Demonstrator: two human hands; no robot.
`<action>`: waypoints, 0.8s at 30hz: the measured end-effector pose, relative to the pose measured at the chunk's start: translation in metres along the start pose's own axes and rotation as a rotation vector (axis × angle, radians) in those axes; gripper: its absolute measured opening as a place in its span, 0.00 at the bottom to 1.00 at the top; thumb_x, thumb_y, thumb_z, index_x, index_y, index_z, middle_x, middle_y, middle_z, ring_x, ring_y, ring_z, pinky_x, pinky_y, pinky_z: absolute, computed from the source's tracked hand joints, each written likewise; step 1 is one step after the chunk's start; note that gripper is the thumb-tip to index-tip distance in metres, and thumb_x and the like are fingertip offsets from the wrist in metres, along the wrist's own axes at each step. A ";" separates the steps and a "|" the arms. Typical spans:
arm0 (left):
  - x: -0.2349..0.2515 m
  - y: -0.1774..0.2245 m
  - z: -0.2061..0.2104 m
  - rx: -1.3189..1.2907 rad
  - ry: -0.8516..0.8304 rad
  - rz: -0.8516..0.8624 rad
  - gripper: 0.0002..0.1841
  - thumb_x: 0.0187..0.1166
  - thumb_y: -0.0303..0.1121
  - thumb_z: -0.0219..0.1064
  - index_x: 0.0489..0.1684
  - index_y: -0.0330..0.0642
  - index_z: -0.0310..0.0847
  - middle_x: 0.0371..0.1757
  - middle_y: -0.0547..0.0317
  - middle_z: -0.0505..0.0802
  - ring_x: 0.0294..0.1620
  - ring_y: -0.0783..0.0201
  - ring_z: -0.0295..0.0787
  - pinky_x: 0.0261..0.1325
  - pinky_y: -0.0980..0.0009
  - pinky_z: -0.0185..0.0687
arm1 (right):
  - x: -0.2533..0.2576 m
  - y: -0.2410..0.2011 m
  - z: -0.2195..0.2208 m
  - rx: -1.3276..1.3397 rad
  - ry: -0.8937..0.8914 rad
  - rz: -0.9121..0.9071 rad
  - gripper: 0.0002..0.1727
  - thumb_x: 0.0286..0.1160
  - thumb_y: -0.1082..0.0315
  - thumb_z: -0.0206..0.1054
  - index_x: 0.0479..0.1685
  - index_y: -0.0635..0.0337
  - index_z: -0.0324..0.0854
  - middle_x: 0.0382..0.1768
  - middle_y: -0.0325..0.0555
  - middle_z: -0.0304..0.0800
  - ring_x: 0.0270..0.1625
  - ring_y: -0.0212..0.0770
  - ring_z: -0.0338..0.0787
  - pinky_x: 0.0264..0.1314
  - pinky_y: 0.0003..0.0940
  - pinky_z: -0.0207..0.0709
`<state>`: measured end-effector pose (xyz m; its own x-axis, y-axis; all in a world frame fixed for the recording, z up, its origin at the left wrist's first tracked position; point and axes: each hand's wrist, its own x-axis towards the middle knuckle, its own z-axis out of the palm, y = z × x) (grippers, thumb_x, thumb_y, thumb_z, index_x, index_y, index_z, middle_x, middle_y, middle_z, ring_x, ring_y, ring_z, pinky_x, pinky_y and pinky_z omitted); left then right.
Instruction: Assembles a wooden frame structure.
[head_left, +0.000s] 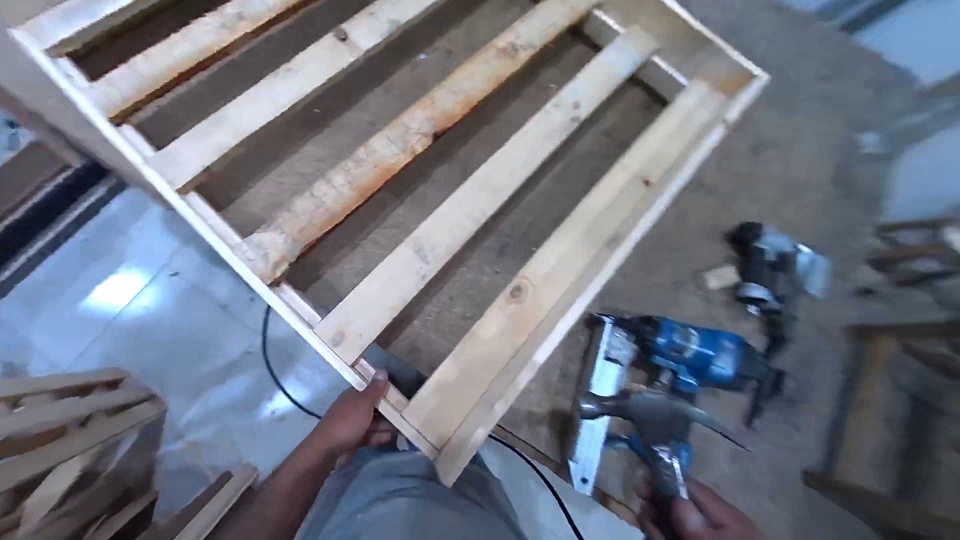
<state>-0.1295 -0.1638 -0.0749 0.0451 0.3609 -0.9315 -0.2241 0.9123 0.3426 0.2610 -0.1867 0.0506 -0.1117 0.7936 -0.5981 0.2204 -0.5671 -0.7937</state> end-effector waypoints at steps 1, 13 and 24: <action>0.006 0.006 0.017 0.034 -0.028 -0.031 0.33 0.95 0.56 0.42 0.72 0.31 0.71 0.48 0.42 0.95 0.45 0.52 0.97 0.49 0.57 0.94 | -0.007 0.005 -0.002 0.004 0.037 0.011 0.24 0.79 0.41 0.65 0.51 0.53 0.79 0.22 0.28 0.86 0.19 0.29 0.85 0.23 0.29 0.83; 0.017 0.053 0.100 0.793 -0.363 -0.096 0.42 0.92 0.62 0.25 0.65 0.35 0.78 0.44 0.47 0.96 0.42 0.54 0.96 0.44 0.58 0.91 | -0.083 0.132 0.020 0.088 0.231 0.179 0.20 0.76 0.53 0.66 0.51 0.63 0.81 0.21 0.36 0.83 0.20 0.33 0.83 0.26 0.35 0.81; 0.038 0.187 0.203 1.590 -0.638 1.301 0.17 0.88 0.45 0.60 0.60 0.46 0.89 0.55 0.57 0.94 0.52 0.59 0.93 0.56 0.48 0.88 | -0.053 0.144 0.203 0.707 0.685 0.448 0.21 0.87 0.54 0.57 0.61 0.63 0.78 0.20 0.43 0.81 0.18 0.39 0.81 0.23 0.38 0.80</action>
<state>0.0280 0.0597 -0.0212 0.8913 0.4410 -0.1053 0.3857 -0.6152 0.6876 0.1024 -0.3557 -0.0547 0.4535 0.3128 -0.8345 -0.5269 -0.6611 -0.5342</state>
